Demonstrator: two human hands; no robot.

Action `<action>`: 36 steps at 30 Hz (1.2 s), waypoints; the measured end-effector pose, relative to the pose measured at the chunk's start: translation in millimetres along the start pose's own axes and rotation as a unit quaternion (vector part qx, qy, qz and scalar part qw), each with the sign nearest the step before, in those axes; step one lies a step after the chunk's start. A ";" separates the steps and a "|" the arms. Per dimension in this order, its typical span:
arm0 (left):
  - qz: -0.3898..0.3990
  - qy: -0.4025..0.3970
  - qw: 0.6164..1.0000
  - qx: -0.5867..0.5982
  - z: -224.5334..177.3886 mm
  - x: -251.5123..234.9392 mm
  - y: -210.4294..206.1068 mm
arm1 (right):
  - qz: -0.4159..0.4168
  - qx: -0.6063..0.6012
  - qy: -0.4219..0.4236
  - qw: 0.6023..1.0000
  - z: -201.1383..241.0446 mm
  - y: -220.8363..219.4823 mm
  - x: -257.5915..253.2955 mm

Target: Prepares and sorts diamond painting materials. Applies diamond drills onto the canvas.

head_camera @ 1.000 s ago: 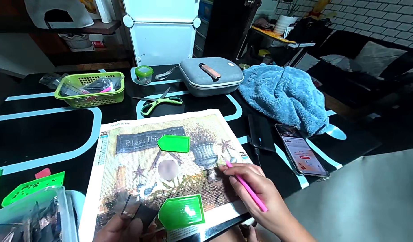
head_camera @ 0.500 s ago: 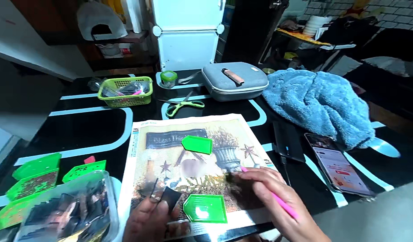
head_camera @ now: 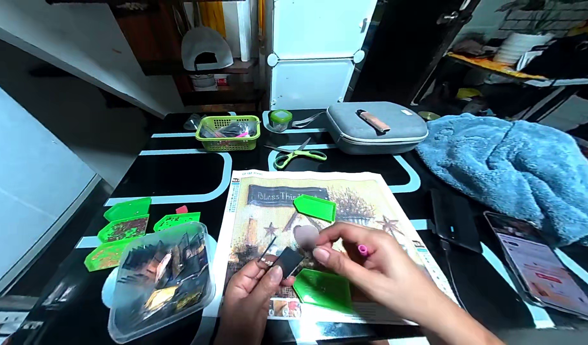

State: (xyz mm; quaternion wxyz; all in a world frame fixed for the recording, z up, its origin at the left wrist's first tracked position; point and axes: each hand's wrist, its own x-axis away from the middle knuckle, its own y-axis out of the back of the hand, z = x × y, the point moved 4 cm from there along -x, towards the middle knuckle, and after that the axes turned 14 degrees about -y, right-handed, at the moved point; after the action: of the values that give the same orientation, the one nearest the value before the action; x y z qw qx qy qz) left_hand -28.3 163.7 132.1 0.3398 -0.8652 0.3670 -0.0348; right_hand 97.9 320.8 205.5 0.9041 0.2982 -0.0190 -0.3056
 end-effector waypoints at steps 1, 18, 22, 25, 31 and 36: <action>-0.007 0.004 1.000 0.003 -0.1 0.2 -0.4 | 0.002 0.050 0.002 0.999 -6.0 6.9 4.6; 0.053 0.040 0.997 -0.031 3.1 -2.0 -4.5 | 0.015 0.154 0.026 0.988 -35.2 41.4 41.4; 0.079 0.034 0.995 -0.047 4.5 -4.1 -4.0 | 0.046 0.198 -0.012 0.979 -34.2 50.5 30.3; 0.069 0.039 0.995 -0.055 1.7 -2.4 -6.3 | 0.073 0.192 -0.048 0.977 -61.2 32.7 28.3; 0.080 0.023 0.995 -0.050 3.2 -1.6 -5.2 | 0.009 0.119 -0.016 0.993 -52.2 22.7 25.6; 0.080 -0.008 0.993 -0.092 3.2 0.8 -8.3 | 0.051 -0.084 0.021 0.995 -6.5 -10.7 13.4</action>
State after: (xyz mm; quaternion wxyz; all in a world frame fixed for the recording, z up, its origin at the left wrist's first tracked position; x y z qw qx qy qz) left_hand -21.7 169.1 134.6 0.2631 -0.8611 0.4339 0.0328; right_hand 104.4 309.9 192.4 0.9405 0.2260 0.0105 -0.2535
